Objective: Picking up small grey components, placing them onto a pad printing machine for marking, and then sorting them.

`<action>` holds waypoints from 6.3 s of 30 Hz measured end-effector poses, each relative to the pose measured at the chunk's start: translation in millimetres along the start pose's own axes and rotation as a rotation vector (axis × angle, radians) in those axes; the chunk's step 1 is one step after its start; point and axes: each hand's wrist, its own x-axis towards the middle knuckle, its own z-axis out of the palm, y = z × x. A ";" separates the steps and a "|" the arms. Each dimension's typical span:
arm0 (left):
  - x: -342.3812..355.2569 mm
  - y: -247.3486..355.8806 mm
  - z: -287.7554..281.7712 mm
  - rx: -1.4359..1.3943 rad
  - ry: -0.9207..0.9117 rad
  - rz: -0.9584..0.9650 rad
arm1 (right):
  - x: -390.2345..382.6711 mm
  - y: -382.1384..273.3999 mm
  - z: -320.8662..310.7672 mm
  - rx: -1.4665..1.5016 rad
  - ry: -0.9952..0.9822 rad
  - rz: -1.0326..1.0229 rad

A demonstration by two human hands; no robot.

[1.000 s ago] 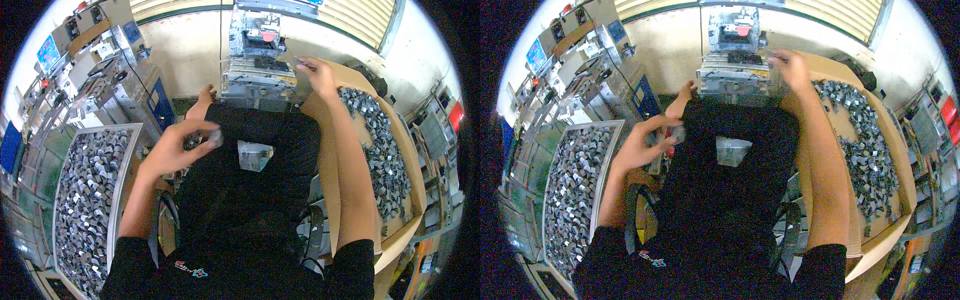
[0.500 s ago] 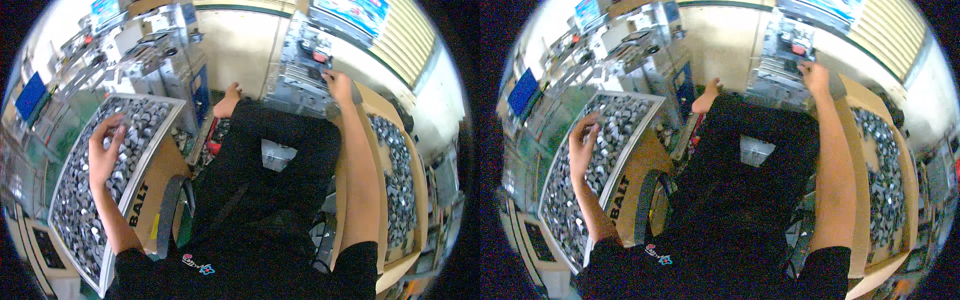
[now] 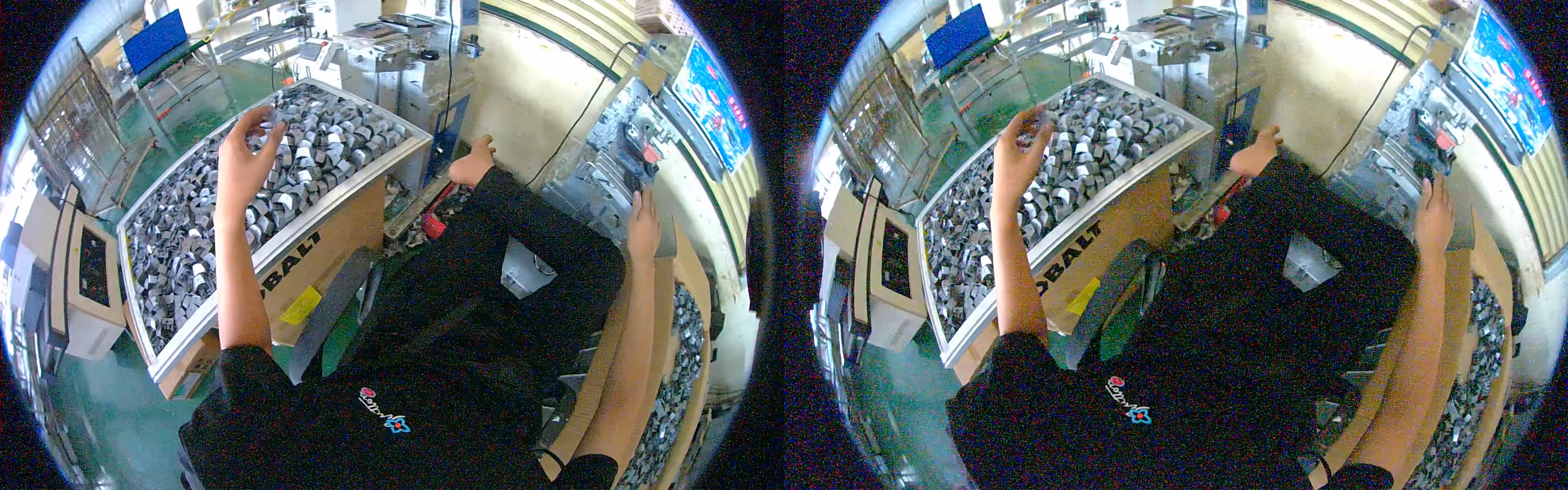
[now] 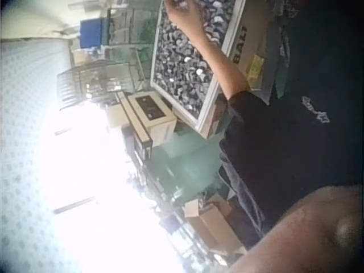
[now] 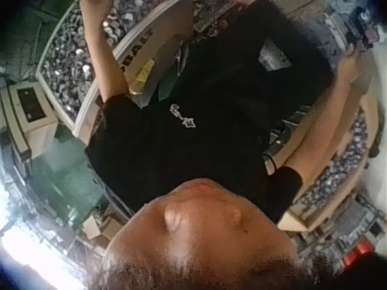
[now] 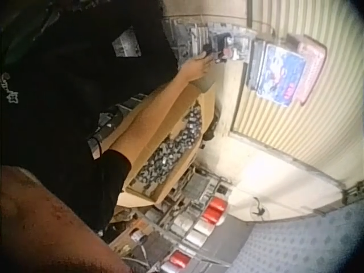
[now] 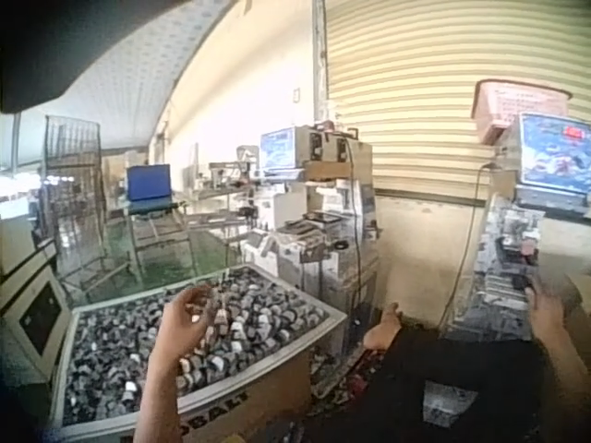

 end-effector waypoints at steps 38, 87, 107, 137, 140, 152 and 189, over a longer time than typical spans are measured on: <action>-2.0 -144.8 6.8 0.535 -0.178 -0.163 | -40.9 78.4 -45.3 -0.132 0.082 -0.244; -20.0 435.6 430.9 -0.451 -0.838 0.670 | -76.1 204.1 -98.7 0.141 0.189 0.218; -19.1 161.3 74.7 -0.466 -0.759 0.517 | 3.5 45.9 -66.9 0.423 0.075 0.044; -45.7 127.8 -14.0 -0.694 -0.742 0.661 | 17.0 -6.7 -27.0 -0.009 -0.237 0.011; -51.3 110.0 -11.6 -0.621 -0.688 0.514 | -20.6 -12.8 -7.9 -0.104 -0.009 -0.086; -0.5 -35.7 -44.1 -0.050 -0.123 0.118 | -100.7 -48.7 -7.5 0.042 0.252 -0.106; -32.7 -133.4 1.2 0.604 -0.106 -0.398 | -178.2 -31.3 21.7 -0.044 -0.026 0.031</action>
